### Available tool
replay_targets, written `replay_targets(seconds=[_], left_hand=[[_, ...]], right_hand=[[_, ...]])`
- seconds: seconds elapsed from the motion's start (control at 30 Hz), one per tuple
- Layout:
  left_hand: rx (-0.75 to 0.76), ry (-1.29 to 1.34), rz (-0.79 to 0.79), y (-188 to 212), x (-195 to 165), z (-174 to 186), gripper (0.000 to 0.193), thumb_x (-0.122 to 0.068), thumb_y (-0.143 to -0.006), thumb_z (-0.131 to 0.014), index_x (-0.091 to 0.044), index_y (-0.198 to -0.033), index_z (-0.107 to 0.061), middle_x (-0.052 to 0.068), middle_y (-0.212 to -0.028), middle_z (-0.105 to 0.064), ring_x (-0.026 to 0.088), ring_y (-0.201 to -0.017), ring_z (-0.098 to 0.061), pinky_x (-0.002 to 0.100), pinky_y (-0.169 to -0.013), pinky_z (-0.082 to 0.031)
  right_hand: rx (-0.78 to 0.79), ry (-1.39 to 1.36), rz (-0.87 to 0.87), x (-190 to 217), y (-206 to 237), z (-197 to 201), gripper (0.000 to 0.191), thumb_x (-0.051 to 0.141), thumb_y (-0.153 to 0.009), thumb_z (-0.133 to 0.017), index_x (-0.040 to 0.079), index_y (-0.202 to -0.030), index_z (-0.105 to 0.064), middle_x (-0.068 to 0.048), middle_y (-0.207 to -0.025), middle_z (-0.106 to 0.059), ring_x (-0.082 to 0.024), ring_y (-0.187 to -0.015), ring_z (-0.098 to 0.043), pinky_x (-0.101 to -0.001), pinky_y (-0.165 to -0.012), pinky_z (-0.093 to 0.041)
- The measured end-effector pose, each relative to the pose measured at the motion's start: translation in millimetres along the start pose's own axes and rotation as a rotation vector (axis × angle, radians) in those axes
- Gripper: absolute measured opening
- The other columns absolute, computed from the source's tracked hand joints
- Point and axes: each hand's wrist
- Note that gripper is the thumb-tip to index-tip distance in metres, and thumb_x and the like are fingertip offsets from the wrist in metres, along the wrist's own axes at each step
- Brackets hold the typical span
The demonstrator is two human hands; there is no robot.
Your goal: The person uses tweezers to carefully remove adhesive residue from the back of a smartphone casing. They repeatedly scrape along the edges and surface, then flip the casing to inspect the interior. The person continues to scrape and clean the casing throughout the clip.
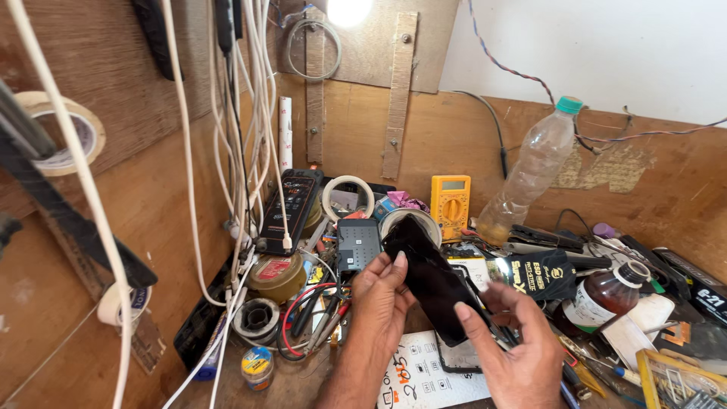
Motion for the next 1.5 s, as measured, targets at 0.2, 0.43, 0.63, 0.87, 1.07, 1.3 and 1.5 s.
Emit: replay_targets(seconds=[0.2,0.43,0.63,0.87,1.07,1.3,1.5], left_hand=[[0.070,0.025,0.048,-6.8,10.2,7.4,0.012,-0.009,-0.095,-0.066,-0.009,-0.106,-0.063,0.001,-0.087,-0.071,0.011,-0.072,-0.065,0.035,-0.070,-0.061],[0.189,-0.028,0.065,0.5,6.4,2.2,0.029,-0.020,-0.101,-0.058,0.000,-0.120,-0.064,0.012,-0.108,-0.075,0.021,-0.098,-0.073,0.042,-0.087,-0.062],[0.124,-0.044,0.071,1.0,6.1,-6.2,0.037,-0.020,-0.100,-0.058,0.002,-0.130,-0.061,0.014,-0.123,-0.072,0.023,-0.106,-0.071,0.046,-0.089,-0.063],[0.115,-0.019,0.087,5.9,4.0,-10.7,0.046,-0.021,-0.099,-0.058,-0.005,-0.141,-0.054,0.016,-0.129,-0.069,0.025,-0.109,-0.071,0.047,-0.089,-0.063],[0.101,0.017,0.117,10.5,1.6,-13.2,0.053,-0.020,-0.099,-0.057,-0.019,-0.151,-0.045,0.017,-0.132,-0.067,0.026,-0.110,-0.070,0.047,-0.090,-0.062],[0.170,0.104,0.128,15.3,-4.2,-17.6,0.057,-0.032,-0.096,-0.055,-0.024,-0.152,-0.046,0.016,-0.136,-0.065,0.027,-0.113,-0.069,0.052,-0.089,-0.063],[0.122,0.064,0.150,23.2,-13.0,-26.0,0.074,-0.057,-0.087,-0.058,-0.026,-0.152,-0.042,0.017,-0.132,-0.065,0.026,-0.114,-0.067,0.055,-0.087,-0.062]], right_hand=[[-0.019,0.107,0.076,20.5,7.5,2.1,0.023,0.007,-0.074,-0.086,-0.001,-0.091,-0.075,-0.011,-0.086,-0.075,-0.018,-0.077,-0.072,-0.0311,-0.074,-0.056],[-0.047,0.190,0.346,21.4,6.9,3.1,0.021,0.002,-0.069,-0.084,0.003,-0.089,-0.077,-0.010,-0.086,-0.075,-0.023,-0.080,-0.071,-0.0331,-0.076,-0.055],[-0.021,0.171,0.435,15.1,6.0,3.7,0.025,-0.001,-0.067,-0.084,0.002,-0.091,-0.077,-0.010,-0.085,-0.074,-0.022,-0.076,-0.070,-0.0334,-0.073,-0.055],[0.015,0.200,0.545,12.3,4.2,4.5,0.025,-0.001,-0.066,-0.084,0.002,-0.090,-0.077,-0.011,-0.084,-0.073,-0.025,-0.077,-0.070,-0.0362,-0.074,-0.056],[0.066,0.254,0.581,15.4,7.5,5.9,0.027,0.001,-0.064,-0.085,0.001,-0.090,-0.078,-0.012,-0.082,-0.072,-0.025,-0.077,-0.069,-0.0376,-0.073,-0.056],[0.085,0.245,0.678,14.6,4.1,5.0,0.029,0.000,-0.062,-0.085,0.001,-0.091,-0.077,-0.012,-0.082,-0.070,-0.025,-0.076,-0.067,-0.0379,-0.071,-0.055],[0.072,0.254,0.683,15.7,5.4,6.4,0.031,-0.001,-0.063,-0.085,0.001,-0.093,-0.077,-0.011,-0.083,-0.070,-0.026,-0.077,-0.067,-0.0368,-0.072,-0.055]])
Point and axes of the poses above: each hand's wrist, its own y-axis away from the middle knuckle, its own z-axis out of the back of the hand, x = y × z
